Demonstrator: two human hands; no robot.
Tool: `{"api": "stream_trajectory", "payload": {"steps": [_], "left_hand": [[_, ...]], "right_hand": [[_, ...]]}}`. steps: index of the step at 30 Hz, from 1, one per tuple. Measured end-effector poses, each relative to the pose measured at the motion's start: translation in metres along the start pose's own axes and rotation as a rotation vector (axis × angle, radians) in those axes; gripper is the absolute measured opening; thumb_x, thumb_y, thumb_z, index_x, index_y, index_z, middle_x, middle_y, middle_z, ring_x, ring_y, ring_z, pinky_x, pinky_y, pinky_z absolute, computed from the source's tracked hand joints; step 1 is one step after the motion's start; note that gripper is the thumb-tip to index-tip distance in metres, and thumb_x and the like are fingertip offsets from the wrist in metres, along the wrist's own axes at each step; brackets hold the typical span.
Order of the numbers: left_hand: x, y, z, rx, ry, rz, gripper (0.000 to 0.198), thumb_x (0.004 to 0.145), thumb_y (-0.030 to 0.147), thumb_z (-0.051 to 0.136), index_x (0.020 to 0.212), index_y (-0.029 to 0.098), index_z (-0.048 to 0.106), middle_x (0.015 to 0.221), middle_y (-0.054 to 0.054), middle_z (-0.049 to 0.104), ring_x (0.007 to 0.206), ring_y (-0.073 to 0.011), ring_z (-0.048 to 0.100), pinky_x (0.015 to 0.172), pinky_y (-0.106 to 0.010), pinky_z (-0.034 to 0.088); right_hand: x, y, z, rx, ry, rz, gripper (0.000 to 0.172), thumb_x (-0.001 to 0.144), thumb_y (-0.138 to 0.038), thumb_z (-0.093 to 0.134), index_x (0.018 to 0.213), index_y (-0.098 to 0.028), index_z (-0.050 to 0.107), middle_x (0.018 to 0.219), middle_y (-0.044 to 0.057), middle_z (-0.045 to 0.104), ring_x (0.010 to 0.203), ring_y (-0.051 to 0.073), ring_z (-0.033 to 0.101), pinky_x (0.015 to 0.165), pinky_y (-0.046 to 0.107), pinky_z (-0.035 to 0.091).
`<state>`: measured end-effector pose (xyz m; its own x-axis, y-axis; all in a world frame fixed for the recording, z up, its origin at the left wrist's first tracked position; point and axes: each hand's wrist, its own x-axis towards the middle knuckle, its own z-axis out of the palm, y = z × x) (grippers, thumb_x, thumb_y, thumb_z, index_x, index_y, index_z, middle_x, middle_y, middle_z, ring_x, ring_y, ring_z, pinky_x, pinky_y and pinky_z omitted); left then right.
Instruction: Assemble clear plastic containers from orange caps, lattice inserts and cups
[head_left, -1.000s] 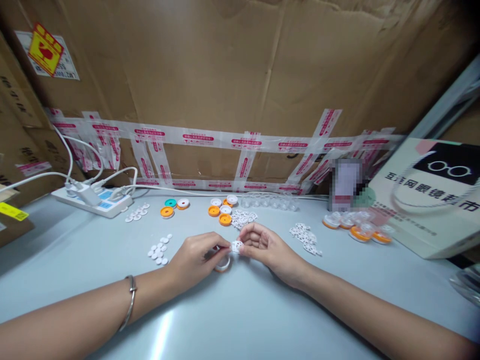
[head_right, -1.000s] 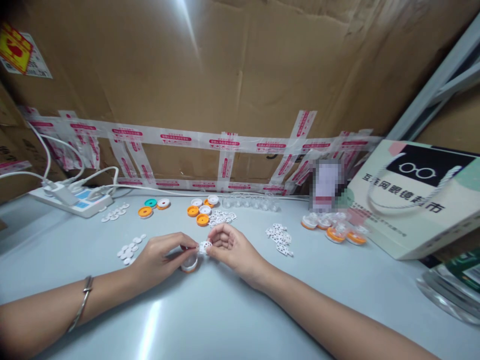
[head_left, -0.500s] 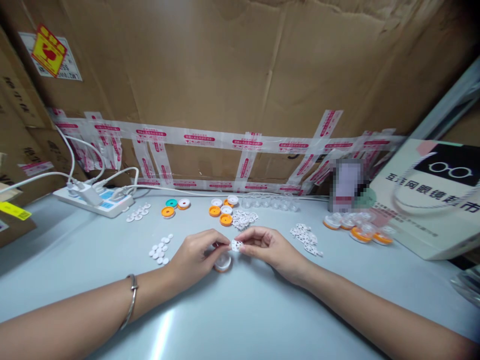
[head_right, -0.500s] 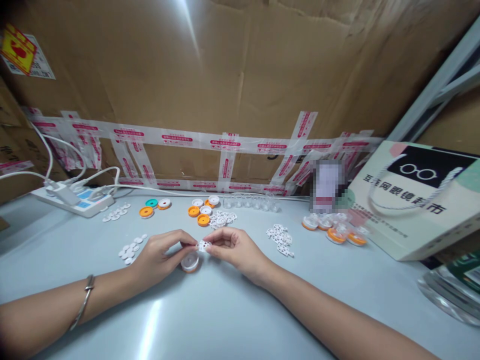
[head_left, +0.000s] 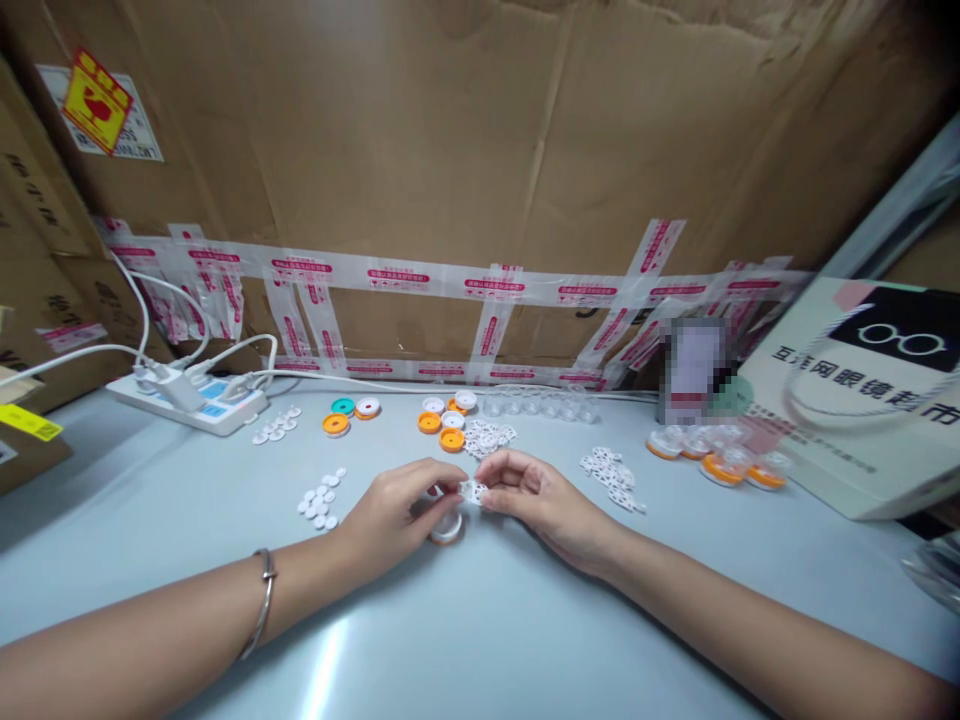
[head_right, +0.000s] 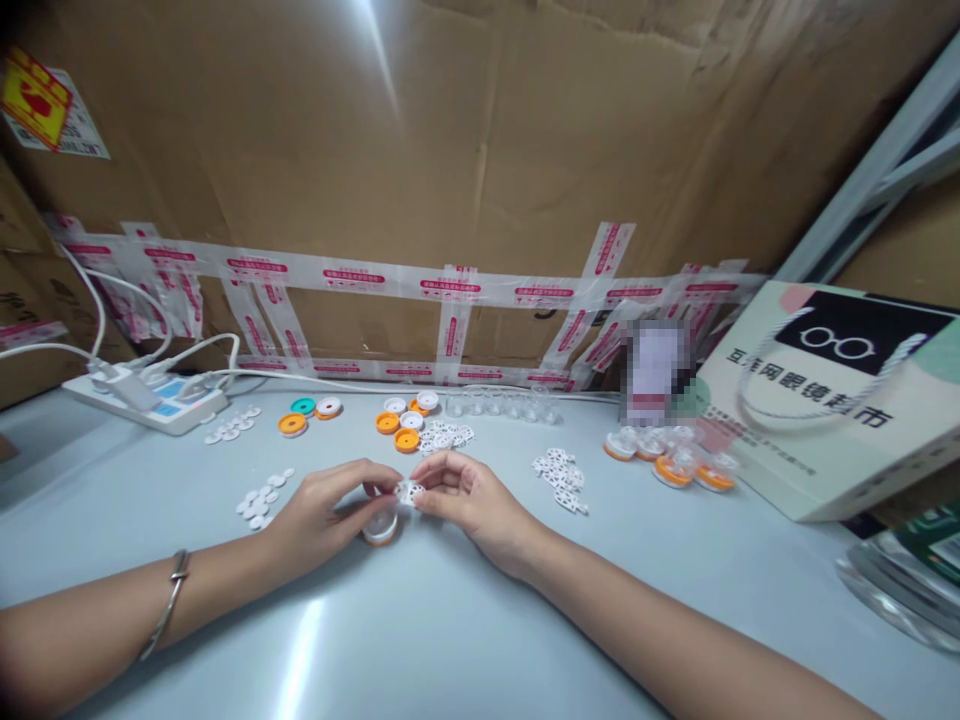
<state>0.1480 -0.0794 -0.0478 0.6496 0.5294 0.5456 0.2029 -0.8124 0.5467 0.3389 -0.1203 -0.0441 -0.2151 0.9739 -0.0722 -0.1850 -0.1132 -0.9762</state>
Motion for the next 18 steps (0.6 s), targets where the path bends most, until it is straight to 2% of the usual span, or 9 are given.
{"api": "stream_trajectory", "payload": {"steps": [5, 9, 14, 18], "left_hand": [[0.0009, -0.0016, -0.0003, 0.013, 0.002, 0.022, 0.014, 0.085, 0.011, 0.050, 0.090, 0.017, 0.061, 0.082, -0.003, 0.067, 0.075, -0.0122, 0.063, 0.068, -0.022, 0.050], [0.0024, -0.0034, -0.0002, 0.012, 0.033, -0.016, 0.011, 0.085, 0.014, 0.051, 0.090, 0.016, 0.062, 0.081, -0.003, 0.068, 0.074, -0.0132, 0.063, 0.068, -0.024, 0.050], [0.0014, -0.0030, -0.0001, 0.016, 0.032, -0.040, 0.013, 0.086, 0.018, 0.051, 0.089, 0.015, 0.063, 0.080, -0.004, 0.069, 0.071, -0.0138, 0.063, 0.066, -0.024, 0.049], [0.0008, -0.0022, -0.0013, 0.033, 0.015, -0.049, 0.015, 0.087, 0.017, 0.049, 0.085, 0.015, 0.065, 0.076, -0.004, 0.069, 0.068, -0.0133, 0.062, 0.064, -0.024, 0.048]], "right_hand": [[-0.0015, -0.0015, 0.0020, 0.083, 0.004, 0.067, 0.029, 0.060, -0.025, 0.079, 0.080, -0.017, 0.060, 0.070, -0.004, 0.061, 0.066, 0.006, 0.054, 0.068, 0.020, 0.040], [-0.0001, -0.0040, 0.0017, 0.131, 0.005, 0.103, 0.029, 0.063, -0.031, 0.078, 0.082, -0.015, 0.063, 0.072, -0.001, 0.064, 0.066, 0.007, 0.058, 0.069, 0.022, 0.043], [0.0008, -0.0024, 0.0017, 0.074, 0.009, 0.103, 0.031, 0.064, -0.037, 0.075, 0.080, -0.013, 0.065, 0.070, 0.001, 0.066, 0.064, 0.008, 0.059, 0.067, 0.021, 0.044], [0.0027, 0.0011, 0.0010, -0.061, -0.015, 0.082, 0.033, 0.065, -0.044, 0.072, 0.073, -0.013, 0.064, 0.066, 0.001, 0.065, 0.058, 0.008, 0.057, 0.061, 0.022, 0.043]]}}
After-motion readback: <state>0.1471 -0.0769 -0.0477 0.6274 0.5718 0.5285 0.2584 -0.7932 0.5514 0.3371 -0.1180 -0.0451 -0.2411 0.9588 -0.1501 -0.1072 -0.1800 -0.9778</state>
